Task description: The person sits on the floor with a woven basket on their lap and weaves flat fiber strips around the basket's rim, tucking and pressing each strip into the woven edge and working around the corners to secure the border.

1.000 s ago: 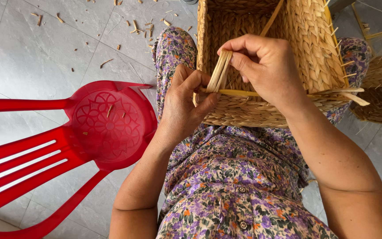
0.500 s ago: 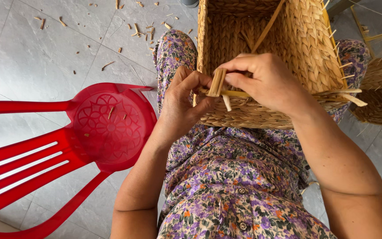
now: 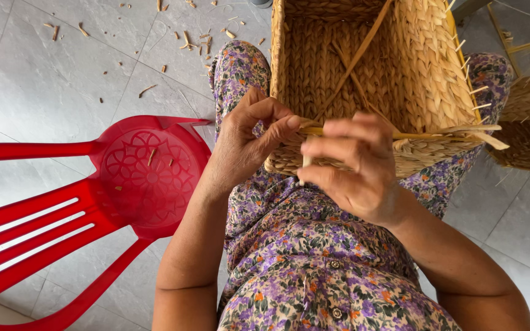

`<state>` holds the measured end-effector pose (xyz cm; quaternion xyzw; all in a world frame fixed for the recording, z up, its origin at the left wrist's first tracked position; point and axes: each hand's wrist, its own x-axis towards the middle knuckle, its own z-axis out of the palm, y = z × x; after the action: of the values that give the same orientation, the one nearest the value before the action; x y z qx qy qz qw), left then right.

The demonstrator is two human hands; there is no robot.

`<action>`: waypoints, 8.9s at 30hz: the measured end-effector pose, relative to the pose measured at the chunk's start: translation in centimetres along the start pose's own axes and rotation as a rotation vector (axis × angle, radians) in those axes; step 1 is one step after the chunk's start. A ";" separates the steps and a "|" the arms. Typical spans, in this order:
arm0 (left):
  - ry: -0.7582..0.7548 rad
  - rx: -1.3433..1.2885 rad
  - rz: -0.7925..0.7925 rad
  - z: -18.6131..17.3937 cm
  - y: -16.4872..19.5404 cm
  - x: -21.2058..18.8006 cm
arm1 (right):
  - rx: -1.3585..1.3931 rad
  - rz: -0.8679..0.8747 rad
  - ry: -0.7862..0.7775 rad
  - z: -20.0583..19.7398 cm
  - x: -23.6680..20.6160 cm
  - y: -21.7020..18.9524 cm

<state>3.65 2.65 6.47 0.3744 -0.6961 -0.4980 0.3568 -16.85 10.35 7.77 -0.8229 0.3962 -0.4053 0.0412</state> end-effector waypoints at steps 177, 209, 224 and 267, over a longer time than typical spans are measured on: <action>-0.122 0.259 0.311 1.3 1.6 0.6 | 0.330 0.198 -0.061 -4.6 -4.5 2.2; -0.051 0.264 0.231 2.0 1.4 0.7 | -0.152 0.133 -0.060 -3.0 -2.0 0.5; -0.174 0.224 0.149 1.2 2.0 2.5 | 0.006 0.245 -0.016 -3.8 -1.8 1.1; -0.023 0.445 0.228 2.8 1.9 1.5 | 0.521 0.875 -0.259 -2.3 3.4 5.4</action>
<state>0.18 2.94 7.78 0.3570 -0.8305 -0.2930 0.3115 -20.64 4.89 9.39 -0.5862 0.5804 -0.3303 0.4587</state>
